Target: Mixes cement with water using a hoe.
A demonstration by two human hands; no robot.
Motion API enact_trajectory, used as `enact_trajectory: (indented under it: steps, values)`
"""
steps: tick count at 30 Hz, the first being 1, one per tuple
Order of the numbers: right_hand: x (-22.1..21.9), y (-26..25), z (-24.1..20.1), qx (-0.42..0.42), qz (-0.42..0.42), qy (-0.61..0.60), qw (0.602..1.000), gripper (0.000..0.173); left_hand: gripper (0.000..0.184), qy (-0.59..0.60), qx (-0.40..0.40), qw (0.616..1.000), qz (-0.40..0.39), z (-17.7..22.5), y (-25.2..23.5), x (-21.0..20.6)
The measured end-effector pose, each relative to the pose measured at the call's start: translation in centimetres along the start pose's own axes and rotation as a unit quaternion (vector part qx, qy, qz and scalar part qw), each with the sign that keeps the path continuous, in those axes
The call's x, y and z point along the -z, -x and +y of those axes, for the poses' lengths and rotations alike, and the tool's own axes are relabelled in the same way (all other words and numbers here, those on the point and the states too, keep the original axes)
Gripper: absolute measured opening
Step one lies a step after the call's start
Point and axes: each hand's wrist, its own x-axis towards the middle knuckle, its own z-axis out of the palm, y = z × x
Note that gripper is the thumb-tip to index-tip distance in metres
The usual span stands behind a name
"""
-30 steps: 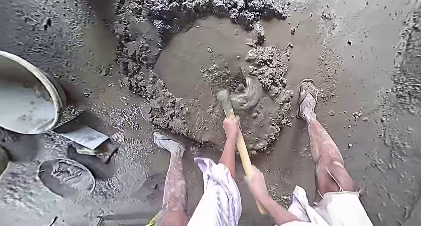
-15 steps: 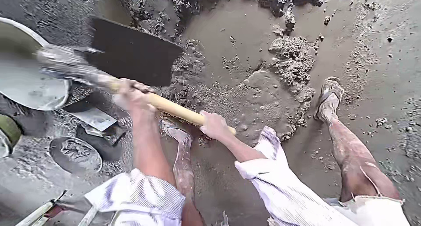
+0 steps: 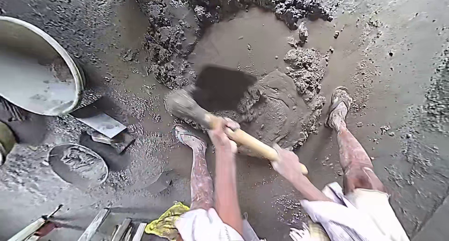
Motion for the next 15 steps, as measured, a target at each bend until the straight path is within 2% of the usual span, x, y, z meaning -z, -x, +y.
enact_trajectory:
  steps: [3,5,6,7,9,11,12,14,15]
  values:
    - [6.5,-4.5,-7.6,0.107,0.081,-0.077,0.988,0.048,0.032,-0.064,-0.155,0.982,-0.090,8.9,-6.0,-4.1]
    - [8.9,-8.7,-10.2,0.141,0.121,-0.128,0.974,0.040,0.028,-0.060,-0.210,0.973,-0.081,11.2,-11.5,-7.2]
    - [9.1,-10.2,-10.2,0.137,0.132,-0.150,0.970,0.038,0.026,-0.059,-0.205,0.975,-0.065,10.3,-13.7,-8.3]
    - [8.6,-11.0,-8.9,0.114,0.124,-0.151,0.974,0.038,0.027,-0.076,-0.189,0.978,-0.049,7.9,-15.1,-8.8]
    - [3.5,-10.0,-3.5,0.048,0.071,-0.158,0.984,0.045,0.022,-0.148,-0.109,0.983,-0.026,-0.9,-14.2,-6.6]
    - [-5.2,-6.0,2.8,-0.044,0.007,-0.189,0.981,0.049,0.019,-0.229,0.029,0.973,-0.007,-10.7,-8.8,-2.5]
    - [-9.1,-3.8,5.1,-0.082,-0.018,-0.206,0.975,0.049,0.021,-0.255,0.087,0.963,0.000,-14.1,-5.8,-0.6]
    - [-13.8,-1.3,8.7,-0.138,-0.080,-0.200,0.967,0.047,0.017,-0.241,0.166,0.956,0.026,-18.1,-0.8,1.8]
    - [-14.7,-1.3,9.2,-0.138,-0.095,-0.180,0.969,0.045,0.012,-0.212,0.180,0.959,0.045,-18.0,0.4,2.7]
